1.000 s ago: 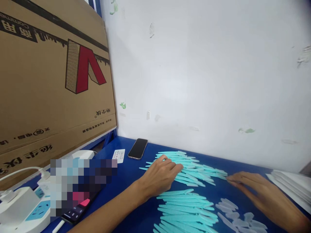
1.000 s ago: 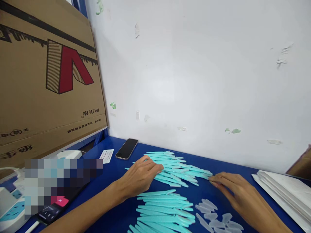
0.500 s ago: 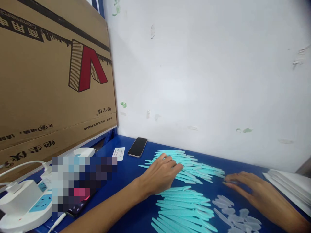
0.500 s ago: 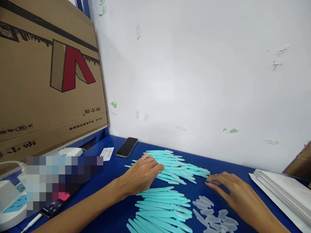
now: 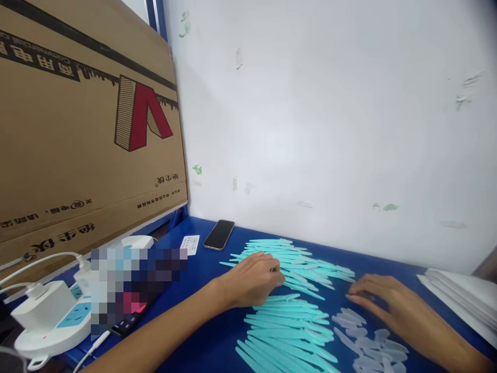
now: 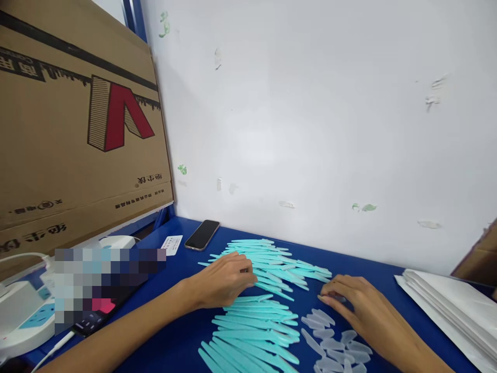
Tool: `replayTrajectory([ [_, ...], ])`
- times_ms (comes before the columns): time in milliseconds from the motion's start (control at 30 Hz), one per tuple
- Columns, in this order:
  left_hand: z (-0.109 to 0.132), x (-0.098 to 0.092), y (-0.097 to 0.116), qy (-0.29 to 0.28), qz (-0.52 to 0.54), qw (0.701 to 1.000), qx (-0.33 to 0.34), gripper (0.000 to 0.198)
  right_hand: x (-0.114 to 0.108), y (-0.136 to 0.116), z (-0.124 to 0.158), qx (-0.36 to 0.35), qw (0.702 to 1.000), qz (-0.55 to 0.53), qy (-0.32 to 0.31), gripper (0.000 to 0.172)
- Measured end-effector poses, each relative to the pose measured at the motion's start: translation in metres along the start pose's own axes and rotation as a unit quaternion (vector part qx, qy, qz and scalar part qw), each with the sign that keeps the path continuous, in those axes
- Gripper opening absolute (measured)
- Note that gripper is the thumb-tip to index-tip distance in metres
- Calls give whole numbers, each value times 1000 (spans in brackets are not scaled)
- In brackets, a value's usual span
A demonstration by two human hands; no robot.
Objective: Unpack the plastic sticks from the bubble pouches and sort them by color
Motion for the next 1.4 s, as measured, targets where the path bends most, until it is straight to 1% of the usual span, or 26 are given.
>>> replayTrajectory([
  [133, 0, 5, 2, -11, 27, 1000, 3, 7, -1, -5, -1, 7, 1000, -14, -6, 37],
  [233, 0, 7, 3, -12, 41, 999, -5, 9, -3, -9, -2, 17, 999, -25, -16, 38],
  [367, 0, 5, 4, -13, 56, 998, -14, 10, -4, -13, -1, 28, 998, -33, -37, 39],
  [633, 0, -1, 8, -11, 75, 997, -30, 8, -7, -20, -2, 43, 997, -45, -52, 40],
  [767, -1, 0, 9, -9, 72, 997, -35, 14, -8, -20, -1, 43, 996, -58, -52, 40],
  [900, -2, 0, 6, -16, 57, 997, -44, 20, -8, -21, 1, 54, 995, -59, -51, 43],
  [1100, 2, -2, -6, -23, 47, 996, -70, 16, -8, -24, 1, 53, 996, -46, -53, 47],
  [1267, 3, -4, -4, -24, 70, 995, -66, 20, -7, -25, 1, 51, 996, -43, -59, 45],
  [1400, 3, 1, 2, -25, 87, 995, -51, 16, -7, -25, 1, 48, 996, -47, -56, 44],
])
Point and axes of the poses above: each hand's wrist, its own z-axis away from the middle knuckle, its own x-axis out of the palm, y = z × x, the point moved 3 cm from there along -z, towards the middle knuckle, and after that the axes turned 12 degrees about x, right-handed, at the moved point
